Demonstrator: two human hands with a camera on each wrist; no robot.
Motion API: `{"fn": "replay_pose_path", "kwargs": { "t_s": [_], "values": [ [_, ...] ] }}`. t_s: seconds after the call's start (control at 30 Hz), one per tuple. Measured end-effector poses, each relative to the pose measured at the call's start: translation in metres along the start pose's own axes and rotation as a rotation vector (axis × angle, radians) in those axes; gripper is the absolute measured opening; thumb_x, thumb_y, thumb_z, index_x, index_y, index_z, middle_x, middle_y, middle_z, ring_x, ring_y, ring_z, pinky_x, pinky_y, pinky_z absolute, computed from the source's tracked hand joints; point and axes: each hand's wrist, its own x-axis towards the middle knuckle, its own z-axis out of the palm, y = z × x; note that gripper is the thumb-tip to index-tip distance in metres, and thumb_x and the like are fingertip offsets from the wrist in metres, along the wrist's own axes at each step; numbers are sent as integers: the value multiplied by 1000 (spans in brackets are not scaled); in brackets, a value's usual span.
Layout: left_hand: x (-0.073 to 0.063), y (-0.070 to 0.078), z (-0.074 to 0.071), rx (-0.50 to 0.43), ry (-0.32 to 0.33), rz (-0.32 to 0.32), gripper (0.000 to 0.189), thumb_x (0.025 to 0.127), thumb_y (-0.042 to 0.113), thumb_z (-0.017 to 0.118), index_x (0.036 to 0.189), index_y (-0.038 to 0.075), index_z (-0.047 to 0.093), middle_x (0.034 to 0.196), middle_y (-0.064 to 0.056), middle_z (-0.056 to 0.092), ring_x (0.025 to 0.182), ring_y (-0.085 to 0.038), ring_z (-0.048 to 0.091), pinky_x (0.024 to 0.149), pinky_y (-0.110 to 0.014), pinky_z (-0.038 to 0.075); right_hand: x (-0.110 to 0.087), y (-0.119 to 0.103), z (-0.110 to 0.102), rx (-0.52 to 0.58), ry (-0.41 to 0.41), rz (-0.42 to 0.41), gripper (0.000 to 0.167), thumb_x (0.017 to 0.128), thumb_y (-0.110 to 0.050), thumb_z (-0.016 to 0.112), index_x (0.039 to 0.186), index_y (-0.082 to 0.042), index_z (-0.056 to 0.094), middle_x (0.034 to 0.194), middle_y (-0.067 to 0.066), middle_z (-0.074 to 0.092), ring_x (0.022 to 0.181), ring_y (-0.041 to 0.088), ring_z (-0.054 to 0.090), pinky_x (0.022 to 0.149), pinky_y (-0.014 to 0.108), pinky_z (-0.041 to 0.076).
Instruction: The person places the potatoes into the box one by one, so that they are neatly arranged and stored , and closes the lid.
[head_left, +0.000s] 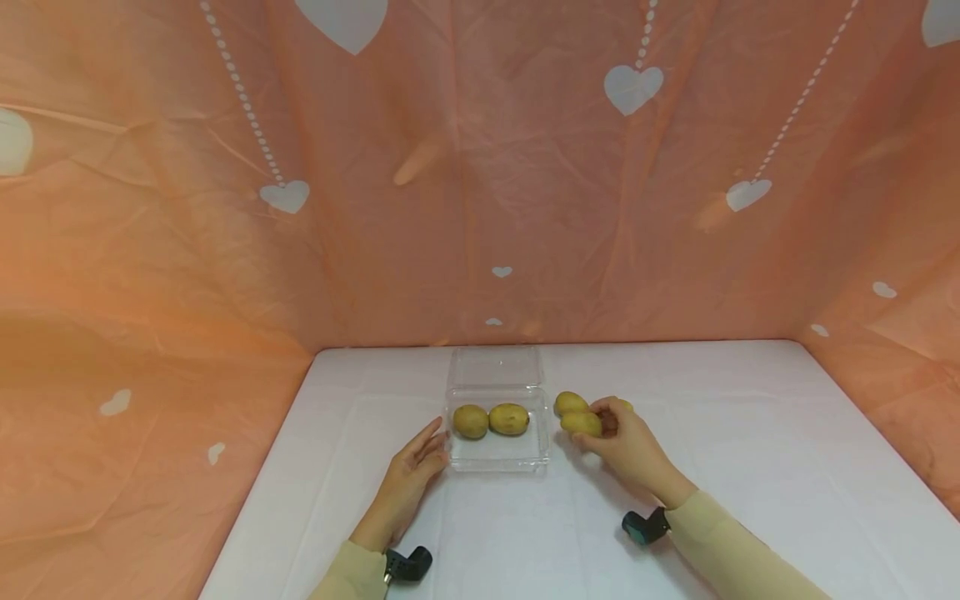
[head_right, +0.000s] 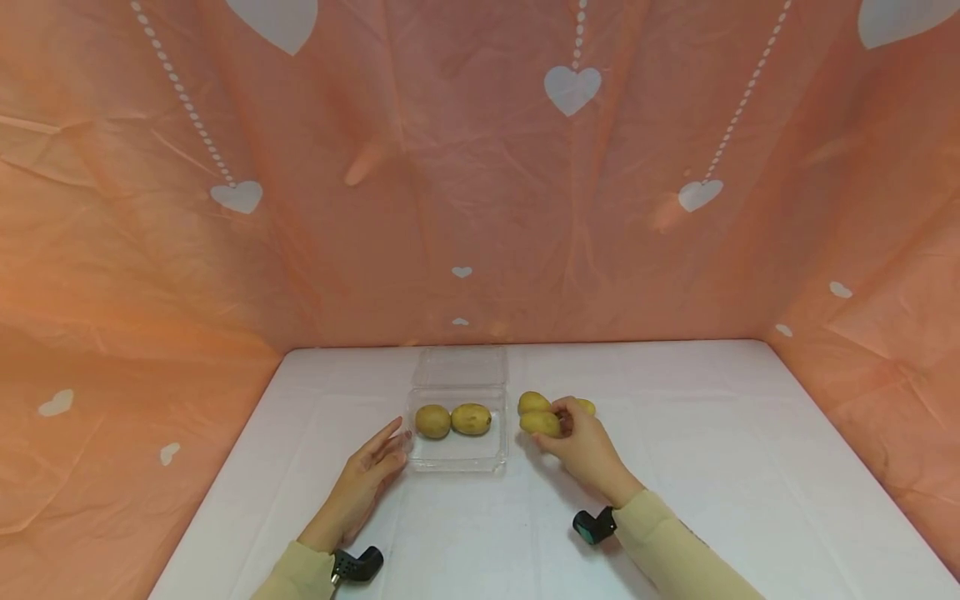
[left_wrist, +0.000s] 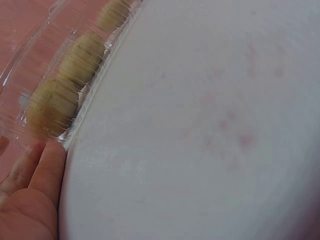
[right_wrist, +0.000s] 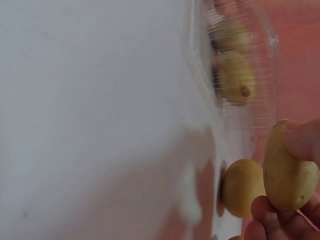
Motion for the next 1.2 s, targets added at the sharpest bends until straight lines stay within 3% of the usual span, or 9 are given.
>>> {"fn": "replay_pose_path", "kwargs": {
  "t_s": [0.3, 0.53, 1.2],
  "values": [
    [0, 1, 0, -7, 2, -2, 61, 94, 11, 61, 149, 9, 36, 147, -22, 40, 138, -30, 32, 104, -29, 38, 8, -22, 8, 47, 69, -104, 41, 75, -13, 83, 105, 0, 59, 90, 9, 66, 79, 18, 62, 68, 25, 52],
    [0, 0, 0, -11, -2, 3, 62, 93, 10, 61, 149, 8, 35, 147, -23, 39, 138, -31, 32, 104, -27, 38, 9, -45, 22, 98, 46, -87, 42, 77, -19, 82, 107, -4, 58, 94, 7, 63, 84, 19, 58, 73, 26, 50],
    [0, 2, 2, -7, 9, -12, 62, 93, 11, 62, 149, 9, 36, 146, -22, 40, 138, -30, 32, 104, -30, 38, 12, -72, 74, 130, 10, -87, 39, 75, -26, 84, 101, -10, 60, 88, -1, 61, 79, 13, 57, 70, 28, 50]
  ]
}}
